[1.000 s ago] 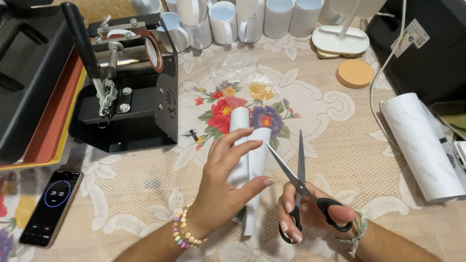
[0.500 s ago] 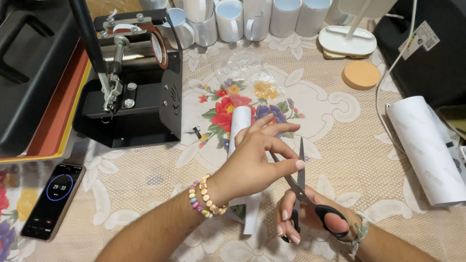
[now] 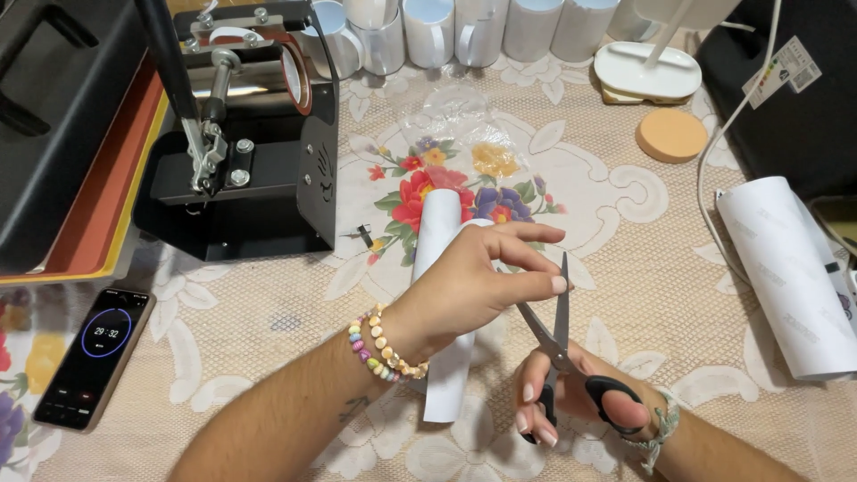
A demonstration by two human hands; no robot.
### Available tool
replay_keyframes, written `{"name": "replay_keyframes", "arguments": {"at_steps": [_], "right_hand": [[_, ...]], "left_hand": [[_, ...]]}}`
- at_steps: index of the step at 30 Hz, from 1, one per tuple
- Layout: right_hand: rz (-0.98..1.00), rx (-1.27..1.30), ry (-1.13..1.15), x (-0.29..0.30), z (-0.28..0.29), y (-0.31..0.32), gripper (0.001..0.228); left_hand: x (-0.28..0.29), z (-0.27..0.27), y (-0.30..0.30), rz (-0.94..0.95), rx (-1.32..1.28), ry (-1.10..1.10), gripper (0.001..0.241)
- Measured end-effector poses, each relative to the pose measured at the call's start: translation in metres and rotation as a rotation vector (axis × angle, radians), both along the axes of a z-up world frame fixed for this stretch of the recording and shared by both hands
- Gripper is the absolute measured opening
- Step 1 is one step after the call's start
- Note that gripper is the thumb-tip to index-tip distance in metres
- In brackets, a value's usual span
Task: Cutting out small printed graphic designs from a sheet of paper using scissors
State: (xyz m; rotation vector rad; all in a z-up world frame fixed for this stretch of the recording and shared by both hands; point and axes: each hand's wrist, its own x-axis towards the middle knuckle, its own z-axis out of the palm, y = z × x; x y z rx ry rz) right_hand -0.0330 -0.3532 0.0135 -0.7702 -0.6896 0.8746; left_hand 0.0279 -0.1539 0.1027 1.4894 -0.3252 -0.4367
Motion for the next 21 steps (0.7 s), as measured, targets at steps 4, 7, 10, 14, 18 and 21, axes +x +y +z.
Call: {"name": "replay_keyframes", "arguments": {"at_steps": [4, 7, 10, 14, 18, 21], "right_hand": [[-0.01, -0.014, 0.037, 0.0, -0.01, -0.002, 0.083], [-0.037, 0.04, 0.021, 0.001, -0.013, 0.0, 0.08], [-0.028, 0.063, 0.024, 0.003, -0.015, -0.001, 0.079], [-0.022, 0.036, 0.024, 0.003, -0.015, -0.002, 0.08], [-0.028, 0.066, 0.002, 0.004, -0.017, 0.0, 0.078], [-0.01, 0.084, 0.005, 0.005, -0.022, -0.001, 0.079]], "left_hand": [[0.001, 0.006, 0.001, 0.004, 0.01, 0.032, 0.011], [0.001, 0.011, 0.001, 0.002, 0.106, 0.041, 0.015], [0.003, 0.005, 0.0, -0.005, 0.027, -0.007, 0.016], [0.001, 0.01, -0.001, 0.027, 0.036, 0.049, 0.018], [0.005, 0.005, -0.003, 0.033, 0.021, 0.05, 0.021], [0.006, 0.003, -0.003, 0.025, -0.012, 0.072, 0.027]]}}
